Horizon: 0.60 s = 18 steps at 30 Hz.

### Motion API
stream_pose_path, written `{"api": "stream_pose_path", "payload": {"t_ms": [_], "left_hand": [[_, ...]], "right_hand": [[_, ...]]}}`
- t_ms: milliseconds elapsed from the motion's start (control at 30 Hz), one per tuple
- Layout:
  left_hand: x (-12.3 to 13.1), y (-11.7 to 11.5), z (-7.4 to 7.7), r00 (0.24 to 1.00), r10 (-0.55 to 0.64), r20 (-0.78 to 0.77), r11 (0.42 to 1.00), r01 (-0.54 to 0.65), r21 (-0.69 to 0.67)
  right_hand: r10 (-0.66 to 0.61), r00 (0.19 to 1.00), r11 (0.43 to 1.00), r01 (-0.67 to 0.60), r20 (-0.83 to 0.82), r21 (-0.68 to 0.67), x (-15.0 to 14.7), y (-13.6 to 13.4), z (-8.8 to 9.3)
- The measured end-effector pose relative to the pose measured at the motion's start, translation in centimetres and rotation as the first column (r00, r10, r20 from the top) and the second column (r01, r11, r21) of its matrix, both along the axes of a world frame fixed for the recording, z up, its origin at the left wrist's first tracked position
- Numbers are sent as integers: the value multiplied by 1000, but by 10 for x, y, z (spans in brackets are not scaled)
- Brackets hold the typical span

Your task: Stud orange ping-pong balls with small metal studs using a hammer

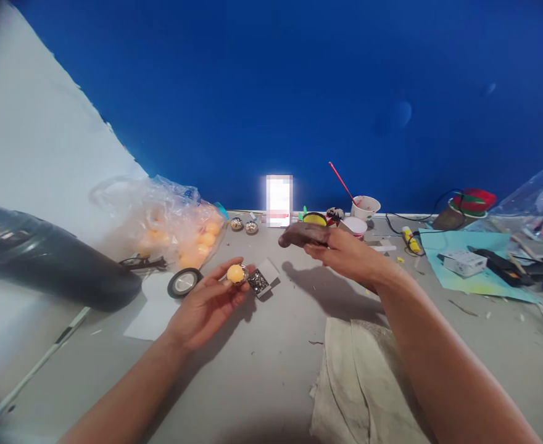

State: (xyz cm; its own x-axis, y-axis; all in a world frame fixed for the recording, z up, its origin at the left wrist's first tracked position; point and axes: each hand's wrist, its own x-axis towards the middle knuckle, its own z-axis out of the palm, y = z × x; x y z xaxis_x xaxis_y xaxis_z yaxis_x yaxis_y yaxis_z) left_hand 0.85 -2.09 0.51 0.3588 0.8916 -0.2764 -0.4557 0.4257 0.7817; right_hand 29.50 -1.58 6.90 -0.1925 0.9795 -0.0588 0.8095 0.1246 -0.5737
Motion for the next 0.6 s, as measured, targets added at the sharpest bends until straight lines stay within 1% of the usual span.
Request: {"api": "stream_pose_path", "payload": {"t_ms": [67, 100, 167, 233, 300, 367, 433, 500, 600], "left_hand": [[-2, 1, 0, 996, -7, 85, 999, 11, -44], [-2, 1, 0, 994, -11, 111, 998, 17, -53], [-3, 2, -1, 990, -23, 142, 997, 33, -72], [-2, 4, -3, 986, -36, 164, 993, 54, -109], [-1, 6, -5, 982, -35, 184, 988, 61, -138], [0, 7, -6, 979, -28, 202, 987, 59, -151], [1, 7, -7, 976, -24, 216, 987, 57, -151], [2, 6, -8, 976, -26, 218, 987, 59, -149], [3, 4, -9, 977, -24, 210, 988, 55, -146]], "right_hand": [[-66, 990, 997, 72, -123, 41, -8, -6, 6], [-95, 984, 993, 105, -152, 57, -12, -8, 7], [-163, 974, 981, 178, -159, 83, -19, -12, 9], [-189, 966, 966, 215, -178, 141, -24, -16, 12], [-139, 970, 955, 184, -198, 234, -29, -21, 16], [-47, 977, 937, 116, -209, 330, -37, -26, 19], [45, 979, 919, 36, -197, 392, -48, -30, 18], [96, 986, 918, -34, -139, 395, -60, -32, 12], [137, 990, 941, -125, -17, 315, -72, -32, 1]]}}
